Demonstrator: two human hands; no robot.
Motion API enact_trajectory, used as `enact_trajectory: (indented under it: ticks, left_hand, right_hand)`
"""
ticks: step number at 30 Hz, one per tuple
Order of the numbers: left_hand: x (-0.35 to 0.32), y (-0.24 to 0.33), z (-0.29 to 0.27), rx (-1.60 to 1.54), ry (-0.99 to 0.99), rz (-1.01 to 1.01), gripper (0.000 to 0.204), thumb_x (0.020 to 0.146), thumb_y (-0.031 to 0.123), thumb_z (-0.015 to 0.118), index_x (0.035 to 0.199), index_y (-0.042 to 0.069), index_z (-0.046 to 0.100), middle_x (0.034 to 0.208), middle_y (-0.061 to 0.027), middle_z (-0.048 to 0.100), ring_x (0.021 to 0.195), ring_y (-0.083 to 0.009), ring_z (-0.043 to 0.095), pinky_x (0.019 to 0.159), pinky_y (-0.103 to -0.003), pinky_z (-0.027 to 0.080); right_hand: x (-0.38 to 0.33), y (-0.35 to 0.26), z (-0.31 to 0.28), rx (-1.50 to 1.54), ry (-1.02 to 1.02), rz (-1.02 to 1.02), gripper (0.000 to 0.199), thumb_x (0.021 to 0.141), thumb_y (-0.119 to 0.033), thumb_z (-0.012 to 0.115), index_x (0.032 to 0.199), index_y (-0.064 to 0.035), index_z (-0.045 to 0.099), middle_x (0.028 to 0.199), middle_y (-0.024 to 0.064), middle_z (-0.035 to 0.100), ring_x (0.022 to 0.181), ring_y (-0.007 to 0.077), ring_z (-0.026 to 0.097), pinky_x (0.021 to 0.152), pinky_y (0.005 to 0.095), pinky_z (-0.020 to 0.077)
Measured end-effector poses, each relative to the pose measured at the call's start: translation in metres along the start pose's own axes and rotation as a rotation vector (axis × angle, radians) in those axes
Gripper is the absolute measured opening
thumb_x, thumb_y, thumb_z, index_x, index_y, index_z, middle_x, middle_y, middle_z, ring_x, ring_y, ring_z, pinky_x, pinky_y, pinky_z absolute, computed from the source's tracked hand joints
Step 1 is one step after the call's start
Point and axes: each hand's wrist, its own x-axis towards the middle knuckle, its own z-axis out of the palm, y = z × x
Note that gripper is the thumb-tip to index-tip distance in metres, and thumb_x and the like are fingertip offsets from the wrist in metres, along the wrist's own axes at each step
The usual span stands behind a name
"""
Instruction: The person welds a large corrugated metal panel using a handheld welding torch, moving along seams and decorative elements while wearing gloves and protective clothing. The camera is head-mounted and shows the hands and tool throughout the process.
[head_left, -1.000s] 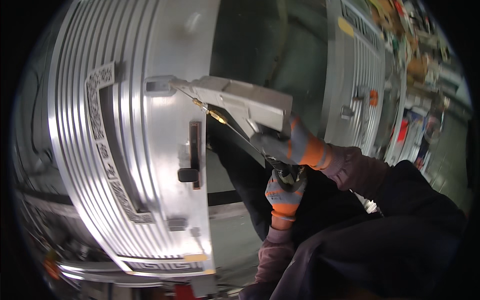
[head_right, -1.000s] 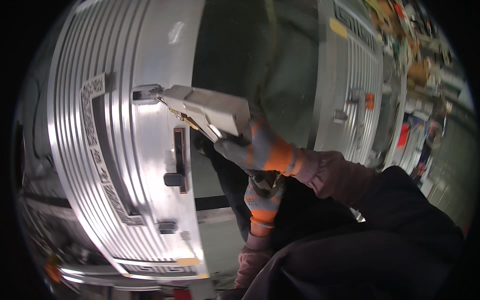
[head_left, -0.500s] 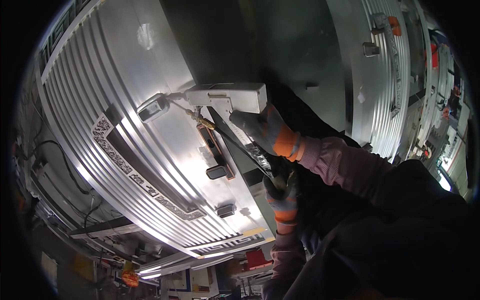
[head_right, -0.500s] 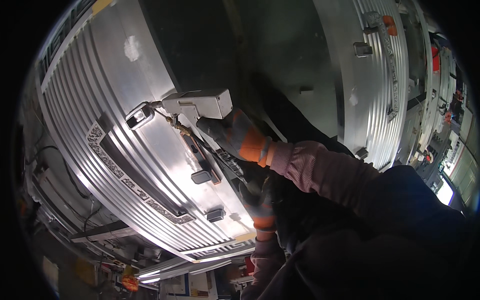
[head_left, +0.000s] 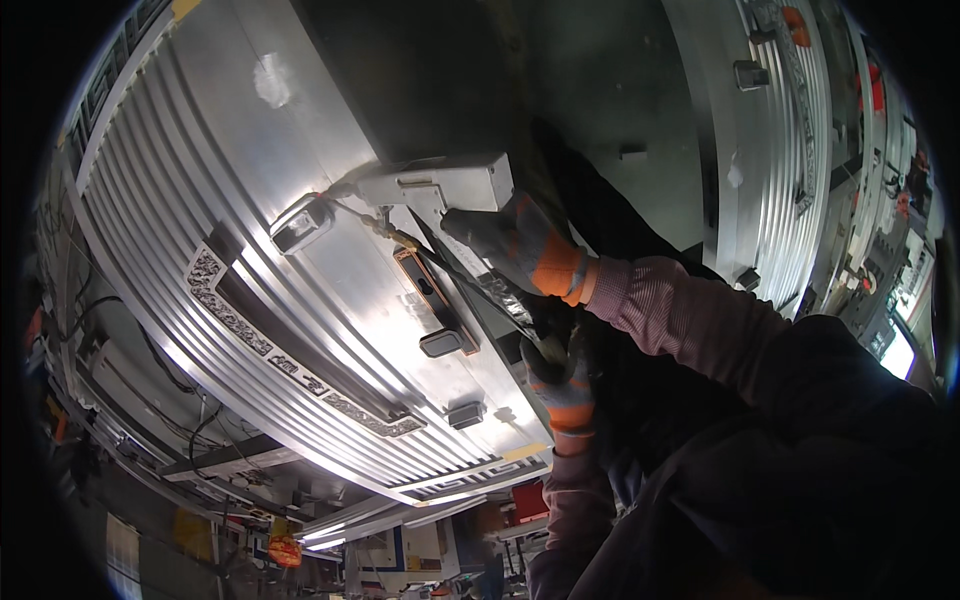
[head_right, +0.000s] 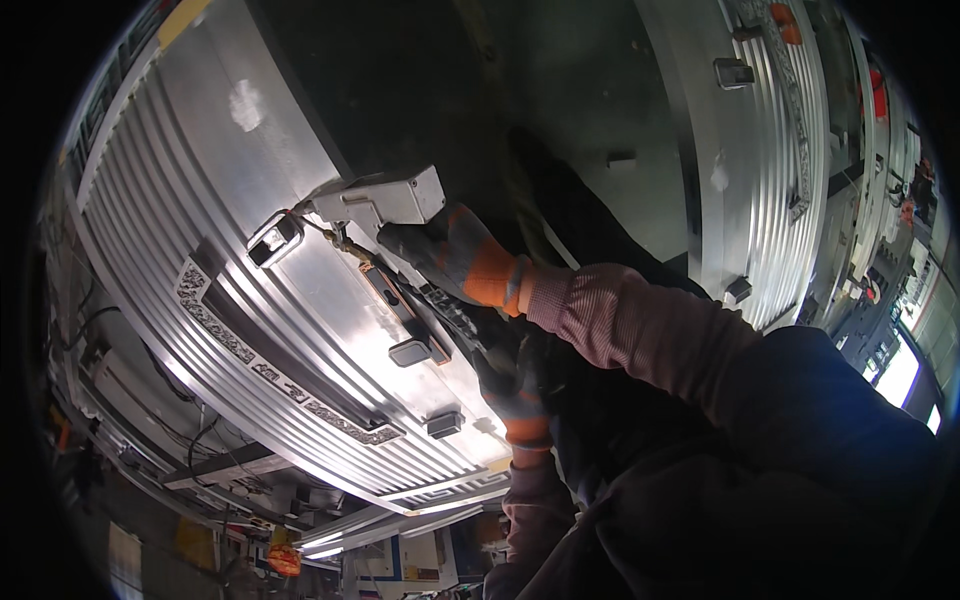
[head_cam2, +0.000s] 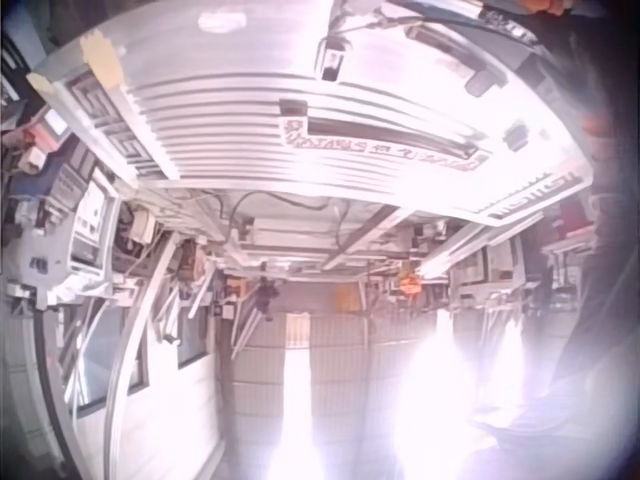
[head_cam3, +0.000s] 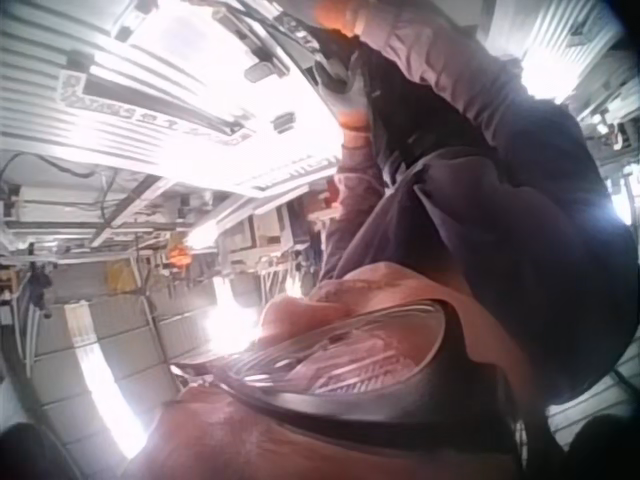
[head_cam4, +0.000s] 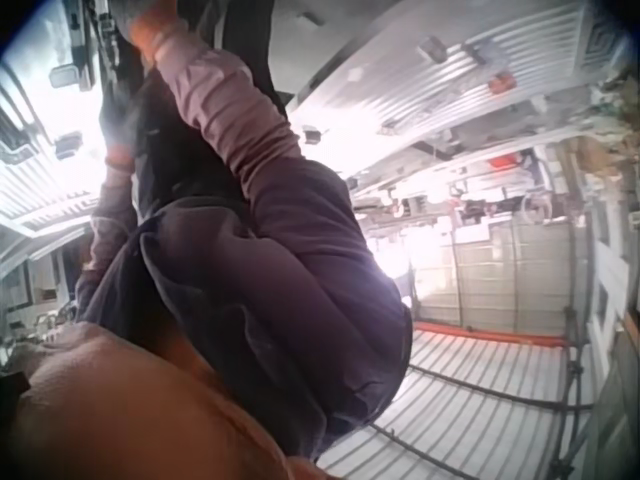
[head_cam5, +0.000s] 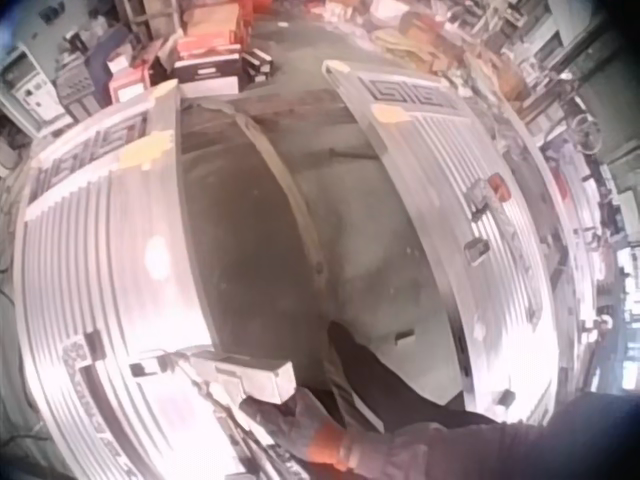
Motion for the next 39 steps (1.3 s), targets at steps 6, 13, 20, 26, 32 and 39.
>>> enact_trajectory:
  ticks: [6, 13, 20, 26, 32, 39]
  left_hand:
    - [0.0, -0.001, -0.003, 0.07, 0.032, -0.009, 0.061, 0.08, 0.022, 0.075, 0.125, -0.009, 0.046, 0.103, -0.0156, 0.064, 0.092, -0.024, 0.062, 0.08, -0.034, 0.049]
    - [0.002, 0.012, -0.001, 0.015, 0.01, -0.044, 0.058, 0.08, 0.02, 0.074, 0.123, -0.008, 0.047, 0.104, -0.0164, 0.064, 0.093, -0.0247, 0.063, 0.082, -0.035, 0.05]
    - [0.004, 0.019, 0.003, -0.003, -0.007, -0.089, 0.064, 0.083, 0.025, 0.07, 0.127, -0.013, 0.043, 0.11, -0.0232, 0.063, 0.102, -0.0317, 0.062, 0.088, -0.037, 0.047]
    - [0.006, 0.014, 0.003, 0.083, -0.006, -0.07, 0.059, 0.084, 0.025, 0.069, 0.125, -0.01, 0.046, 0.109, -0.0207, 0.063, 0.1, -0.0306, 0.062, 0.086, -0.038, 0.048]
    - [0.005, 0.019, 0.005, 0.0, 0.005, -0.064, 0.052, 0.084, 0.023, 0.068, 0.122, -0.007, 0.049, 0.107, -0.0189, 0.064, 0.097, -0.03, 0.063, 0.086, -0.038, 0.047]
    - [0.0, 0.011, 0.005, -0.001, -0.005, -0.052, 0.048, 0.084, 0.02, 0.065, 0.121, -0.008, 0.05, 0.109, -0.0183, 0.064, 0.099, -0.0285, 0.062, 0.087, -0.037, 0.047]
  right_hand:
    - [0.006, -0.004, 0.003, -0.095, 0.015, 0.122, 0.031, 0.089, -0.02, 0.069, 0.111, 0.0003, 0.061, 0.103, 0.0104, 0.069, 0.094, 0.0124, 0.062, 0.078, 0.0281, 0.0502]
    - [0.008, 0.004, -0.002, -0.075, 0.025, 0.064, 0.031, 0.09, -0.016, 0.068, 0.114, 0.0015, 0.058, 0.107, 0.0118, 0.068, 0.098, 0.0156, 0.064, 0.083, 0.0271, 0.0513]
    - [0.009, 0.016, -0.003, 0.366, 0.006, 0.097, 0.028, 0.095, -0.011, 0.056, 0.12, 0.001, 0.06, 0.11, 0.0098, 0.068, 0.1, 0.0111, 0.061, 0.086, 0.0246, 0.0495]
    - [0.01, -0.004, -0.003, -0.086, 0.003, 0.122, 0.025, 0.095, -0.018, 0.059, 0.111, -0.0011, 0.067, 0.095, 0.0, 0.07, 0.082, 0.0035, 0.056, 0.072, 0.0227, 0.0479]
    - [0.008, -0.021, 0.0, -0.24, 0.0, 0.139, 0.025, 0.093, -0.02, 0.063, 0.108, -0.0014, 0.069, 0.089, 0.0014, 0.071, 0.078, 0.0027, 0.056, 0.07, 0.0235, 0.0482]
    - [0.005, -0.015, -0.001, -0.132, -0.023, 0.027, 0.025, 0.09, -0.017, 0.067, 0.11, -0.0009, 0.066, 0.1, 0.0095, 0.071, 0.088, 0.0107, 0.061, 0.076, 0.0276, 0.0485]
